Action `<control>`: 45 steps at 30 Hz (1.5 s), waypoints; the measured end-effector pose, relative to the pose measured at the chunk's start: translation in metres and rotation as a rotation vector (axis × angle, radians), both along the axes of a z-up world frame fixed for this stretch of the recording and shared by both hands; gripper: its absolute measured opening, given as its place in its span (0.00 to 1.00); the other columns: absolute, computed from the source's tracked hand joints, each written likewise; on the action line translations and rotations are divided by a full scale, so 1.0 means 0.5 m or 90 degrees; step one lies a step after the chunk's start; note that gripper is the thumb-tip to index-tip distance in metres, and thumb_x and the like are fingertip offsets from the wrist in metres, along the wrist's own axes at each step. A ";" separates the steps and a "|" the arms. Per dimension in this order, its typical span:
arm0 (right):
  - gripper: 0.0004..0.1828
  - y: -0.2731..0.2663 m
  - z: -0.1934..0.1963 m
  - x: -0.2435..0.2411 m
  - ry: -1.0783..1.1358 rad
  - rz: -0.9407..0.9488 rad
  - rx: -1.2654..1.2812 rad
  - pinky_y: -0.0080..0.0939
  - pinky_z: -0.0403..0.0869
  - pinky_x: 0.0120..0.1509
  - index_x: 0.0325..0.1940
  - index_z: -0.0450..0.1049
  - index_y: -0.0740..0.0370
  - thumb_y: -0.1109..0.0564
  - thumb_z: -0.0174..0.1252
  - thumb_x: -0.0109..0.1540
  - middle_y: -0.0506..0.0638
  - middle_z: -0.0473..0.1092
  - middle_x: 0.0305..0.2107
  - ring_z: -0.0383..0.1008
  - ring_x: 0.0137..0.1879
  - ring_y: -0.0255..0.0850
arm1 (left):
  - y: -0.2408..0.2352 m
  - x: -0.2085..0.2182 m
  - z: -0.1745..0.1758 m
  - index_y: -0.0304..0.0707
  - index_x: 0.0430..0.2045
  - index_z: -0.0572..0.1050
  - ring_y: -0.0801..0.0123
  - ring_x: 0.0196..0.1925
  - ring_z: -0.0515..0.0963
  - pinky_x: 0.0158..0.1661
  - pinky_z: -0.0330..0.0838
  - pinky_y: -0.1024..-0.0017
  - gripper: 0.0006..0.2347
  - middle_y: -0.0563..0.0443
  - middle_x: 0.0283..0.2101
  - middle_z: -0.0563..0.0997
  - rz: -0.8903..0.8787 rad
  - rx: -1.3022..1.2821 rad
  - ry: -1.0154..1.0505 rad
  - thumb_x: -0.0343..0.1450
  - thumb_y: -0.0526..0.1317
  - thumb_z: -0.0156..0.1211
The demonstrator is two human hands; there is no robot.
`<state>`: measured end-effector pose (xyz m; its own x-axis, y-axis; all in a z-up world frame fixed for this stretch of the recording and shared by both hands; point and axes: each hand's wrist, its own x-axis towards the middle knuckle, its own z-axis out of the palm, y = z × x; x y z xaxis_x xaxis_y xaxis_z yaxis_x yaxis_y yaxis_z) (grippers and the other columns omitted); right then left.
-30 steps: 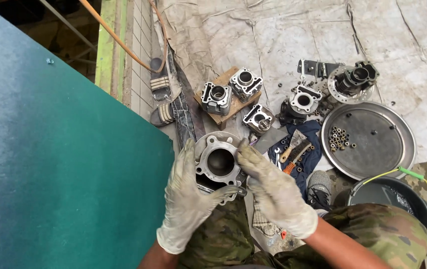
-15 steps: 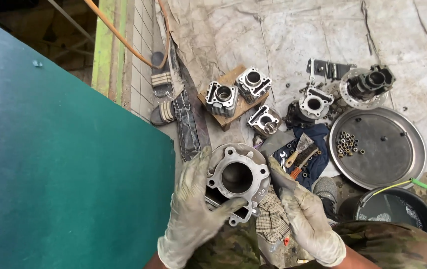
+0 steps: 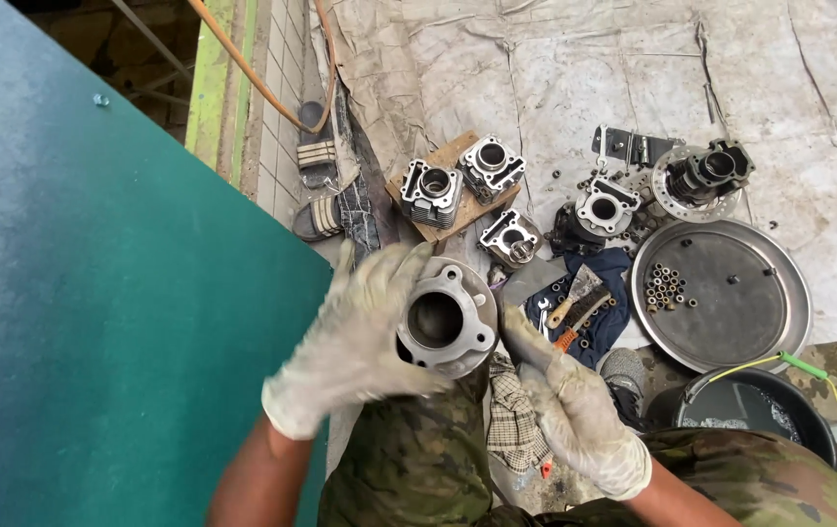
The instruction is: Cleaning and inspecting a motorcycle engine cylinder block on a workshop floor.
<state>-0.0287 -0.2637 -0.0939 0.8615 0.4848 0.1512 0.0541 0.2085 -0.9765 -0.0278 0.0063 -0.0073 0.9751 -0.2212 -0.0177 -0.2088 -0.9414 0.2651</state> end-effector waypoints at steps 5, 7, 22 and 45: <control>0.33 0.000 -0.045 -0.002 0.530 0.059 0.512 0.38 0.69 0.72 0.73 0.56 0.76 0.74 0.55 0.64 0.63 0.56 0.72 0.59 0.75 0.50 | 0.007 0.009 0.001 0.33 0.72 0.50 0.43 0.75 0.49 0.66 0.29 0.28 0.66 0.35 0.72 0.56 -0.187 0.108 -0.038 0.46 0.77 0.77; 0.30 0.005 -0.018 -0.003 0.270 0.022 0.251 0.40 0.60 0.78 0.73 0.57 0.73 0.72 0.51 0.66 0.61 0.55 0.73 0.56 0.77 0.48 | -0.014 -0.012 -0.002 0.38 0.73 0.49 0.44 0.77 0.47 0.68 0.28 0.30 0.63 0.36 0.73 0.54 -0.153 0.169 -0.097 0.48 0.79 0.66; 0.34 0.034 0.090 0.045 -0.650 -0.082 -0.825 0.62 0.50 0.81 0.82 0.45 0.50 0.38 0.27 0.73 0.49 0.53 0.75 0.51 0.81 0.51 | -0.056 0.024 -0.011 0.35 0.67 0.62 0.48 0.59 0.71 0.68 0.53 0.49 0.58 0.36 0.62 0.71 -0.097 0.193 -0.199 0.52 0.86 0.50; 0.52 0.063 0.104 0.011 -0.639 -0.159 -0.941 0.58 0.53 0.80 0.82 0.43 0.59 0.23 0.37 0.66 0.54 0.44 0.79 0.50 0.82 0.45 | -0.080 0.037 -0.026 0.51 0.68 0.65 0.68 0.54 0.73 0.59 0.65 0.66 0.44 0.56 0.67 0.71 -0.073 0.317 -0.286 0.57 0.73 0.56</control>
